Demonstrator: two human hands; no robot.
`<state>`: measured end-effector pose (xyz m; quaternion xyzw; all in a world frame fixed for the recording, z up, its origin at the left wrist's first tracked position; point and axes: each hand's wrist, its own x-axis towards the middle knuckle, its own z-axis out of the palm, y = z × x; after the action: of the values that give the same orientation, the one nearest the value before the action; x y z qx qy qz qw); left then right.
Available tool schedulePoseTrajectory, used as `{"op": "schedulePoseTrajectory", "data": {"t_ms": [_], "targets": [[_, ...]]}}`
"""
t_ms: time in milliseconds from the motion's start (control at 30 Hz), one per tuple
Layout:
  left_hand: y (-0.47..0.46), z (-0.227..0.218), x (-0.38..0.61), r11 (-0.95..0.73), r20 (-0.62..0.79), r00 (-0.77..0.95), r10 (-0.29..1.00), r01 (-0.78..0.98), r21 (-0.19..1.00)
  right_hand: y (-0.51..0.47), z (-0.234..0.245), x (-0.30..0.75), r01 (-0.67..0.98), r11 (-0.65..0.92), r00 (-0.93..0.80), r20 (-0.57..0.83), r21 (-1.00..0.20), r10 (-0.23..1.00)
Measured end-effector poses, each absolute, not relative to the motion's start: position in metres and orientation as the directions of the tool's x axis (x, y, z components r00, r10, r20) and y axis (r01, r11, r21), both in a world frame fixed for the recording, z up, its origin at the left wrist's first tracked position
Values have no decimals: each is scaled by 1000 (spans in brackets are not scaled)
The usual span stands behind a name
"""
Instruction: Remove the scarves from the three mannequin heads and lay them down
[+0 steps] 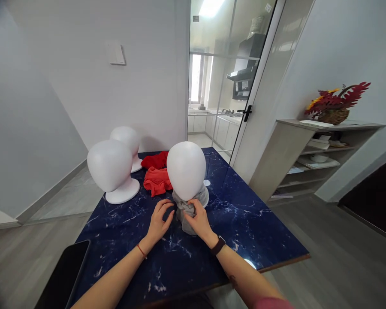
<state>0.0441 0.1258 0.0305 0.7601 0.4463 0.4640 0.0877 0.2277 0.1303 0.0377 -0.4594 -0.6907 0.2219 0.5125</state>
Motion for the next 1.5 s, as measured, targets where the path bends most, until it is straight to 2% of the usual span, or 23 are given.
{"op": "schedulePoseTrajectory", "data": {"t_ms": [167, 333, 567, 700, 833, 1000, 1100, 1267, 1500], "targets": [[134, 29, 71, -554, 579, 185, 794, 612, 564, 135, 32, 245, 386, 457, -157, 431, -801, 888], [141, 25, 80, -508, 562, 195, 804, 718, 477, 148, 27, 261, 351, 335, -16, 353, -874, 936], [135, 31, 56, -655, 631, 361, 687, 682, 324, 146, 31, 264, 507, 282, 119, 391, -815, 913], [137, 33, 50, -673, 654, 347, 672, 655, 345, 143, 36, 268, 488, 251, 222, 397, -836, 891], [138, 30, 53, -731, 641, 411, 648, 573, 372, 147, 33, 272, 468, 268, 175, 385, -842, 906], [134, 28, 60, -772, 572, 532, 624, 530, 350, 149, 28, 270, 483, 286, 98, 376, -827, 921], [131, 29, 61, -774, 535, 576, 619, 563, 290, 148, 28, 268, 467, 276, 108, 365, -840, 925], [121, 40, 63, -781, 446, 672, 591, 615, 109, 150, 27, 268, 435, 254, 128, 339, -864, 932], [106, 54, 72, -876, 462, 775, 432, 483, 9, 151, 25, 269, 433, 231, 135, 316, -871, 939]]}}
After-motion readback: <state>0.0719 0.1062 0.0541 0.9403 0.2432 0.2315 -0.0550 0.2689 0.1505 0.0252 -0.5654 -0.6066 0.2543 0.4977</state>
